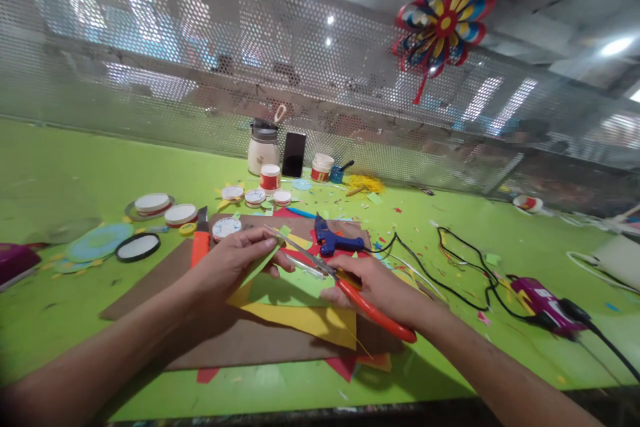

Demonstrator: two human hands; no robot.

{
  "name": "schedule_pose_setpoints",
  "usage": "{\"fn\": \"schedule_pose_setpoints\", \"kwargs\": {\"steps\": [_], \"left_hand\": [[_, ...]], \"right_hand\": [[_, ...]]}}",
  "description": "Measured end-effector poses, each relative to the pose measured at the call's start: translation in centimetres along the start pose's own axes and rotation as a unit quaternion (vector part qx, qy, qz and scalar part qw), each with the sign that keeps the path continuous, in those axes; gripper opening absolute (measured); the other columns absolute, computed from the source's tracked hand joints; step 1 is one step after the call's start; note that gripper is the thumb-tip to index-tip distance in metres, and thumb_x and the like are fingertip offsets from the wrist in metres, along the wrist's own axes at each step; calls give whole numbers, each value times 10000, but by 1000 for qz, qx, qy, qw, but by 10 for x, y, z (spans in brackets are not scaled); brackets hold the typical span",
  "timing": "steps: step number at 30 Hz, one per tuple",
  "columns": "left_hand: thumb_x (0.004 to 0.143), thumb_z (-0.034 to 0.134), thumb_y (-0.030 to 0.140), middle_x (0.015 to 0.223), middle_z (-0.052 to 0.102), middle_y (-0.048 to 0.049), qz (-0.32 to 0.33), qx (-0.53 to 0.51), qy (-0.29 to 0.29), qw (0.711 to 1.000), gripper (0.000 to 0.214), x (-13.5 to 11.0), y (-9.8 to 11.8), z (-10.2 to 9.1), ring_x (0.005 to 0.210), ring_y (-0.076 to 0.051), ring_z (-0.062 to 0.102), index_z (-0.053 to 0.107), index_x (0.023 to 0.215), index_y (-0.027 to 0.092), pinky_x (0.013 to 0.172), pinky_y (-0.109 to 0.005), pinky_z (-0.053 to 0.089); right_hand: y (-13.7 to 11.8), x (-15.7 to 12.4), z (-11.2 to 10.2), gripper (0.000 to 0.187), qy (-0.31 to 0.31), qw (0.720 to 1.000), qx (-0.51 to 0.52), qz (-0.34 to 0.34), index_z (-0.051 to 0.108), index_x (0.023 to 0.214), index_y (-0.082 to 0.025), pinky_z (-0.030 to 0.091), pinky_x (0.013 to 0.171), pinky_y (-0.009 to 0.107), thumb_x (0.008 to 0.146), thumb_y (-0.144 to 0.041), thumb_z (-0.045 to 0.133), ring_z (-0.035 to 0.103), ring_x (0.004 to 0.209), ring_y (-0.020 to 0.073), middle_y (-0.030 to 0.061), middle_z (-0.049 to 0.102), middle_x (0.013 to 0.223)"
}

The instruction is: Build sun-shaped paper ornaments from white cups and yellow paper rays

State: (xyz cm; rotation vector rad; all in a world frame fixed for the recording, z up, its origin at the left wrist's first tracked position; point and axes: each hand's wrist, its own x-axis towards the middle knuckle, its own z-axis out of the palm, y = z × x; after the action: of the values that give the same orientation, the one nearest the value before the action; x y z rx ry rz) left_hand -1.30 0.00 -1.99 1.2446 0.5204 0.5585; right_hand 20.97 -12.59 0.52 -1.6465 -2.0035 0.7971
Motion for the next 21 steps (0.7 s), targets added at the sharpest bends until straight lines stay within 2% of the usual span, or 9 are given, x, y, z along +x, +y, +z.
{"fn": "schedule_pose_setpoints", "kwargs": {"steps": [7, 13, 17, 21], "left_hand": [[845, 621, 371, 749, 753, -53, 5, -3, -2, 1000, 222, 0, 3, 2, 679, -150, 630, 596, 730, 182, 734, -288, 452], [853, 611, 352, 759, 760, -70, -11, 1, 12, 1000, 215, 0, 3, 4, 665, -142, 635, 593, 736, 173, 726, -275, 452], [828, 638, 357, 749, 756, -81, -31, 10, 25, 999, 216, 1, 3, 1, 628, -145, 622, 610, 735, 164, 673, -276, 451], [762, 709, 295, 725, 733, -59, 2, -26, 106, 994, 149, 8, 5, -15, 674, -162, 632, 659, 734, 157, 707, -301, 473]], "right_hand": [[3, 2, 3, 312, 20, 999, -9, -29, 669, 1018, -179, 445, 690, 254, 864, -436, 580, 555, 758, 166, 27, 633, 874], [7, 1, 5, 356, 47, 998, -6, -41, 681, 1062, -155, 454, 694, 262, 846, -428, 606, 600, 778, 187, 37, 674, 889], [5, -5, 5, 362, 40, 998, -47, 27, 694, 1053, -204, 463, 670, 270, 838, -480, 604, 622, 754, 197, 28, 699, 867], [15, -12, 14, 424, 45, 977, -181, 103, 638, 1186, -215, 480, 803, 368, 845, -463, 587, 635, 946, 283, 102, 692, 1063]]}}
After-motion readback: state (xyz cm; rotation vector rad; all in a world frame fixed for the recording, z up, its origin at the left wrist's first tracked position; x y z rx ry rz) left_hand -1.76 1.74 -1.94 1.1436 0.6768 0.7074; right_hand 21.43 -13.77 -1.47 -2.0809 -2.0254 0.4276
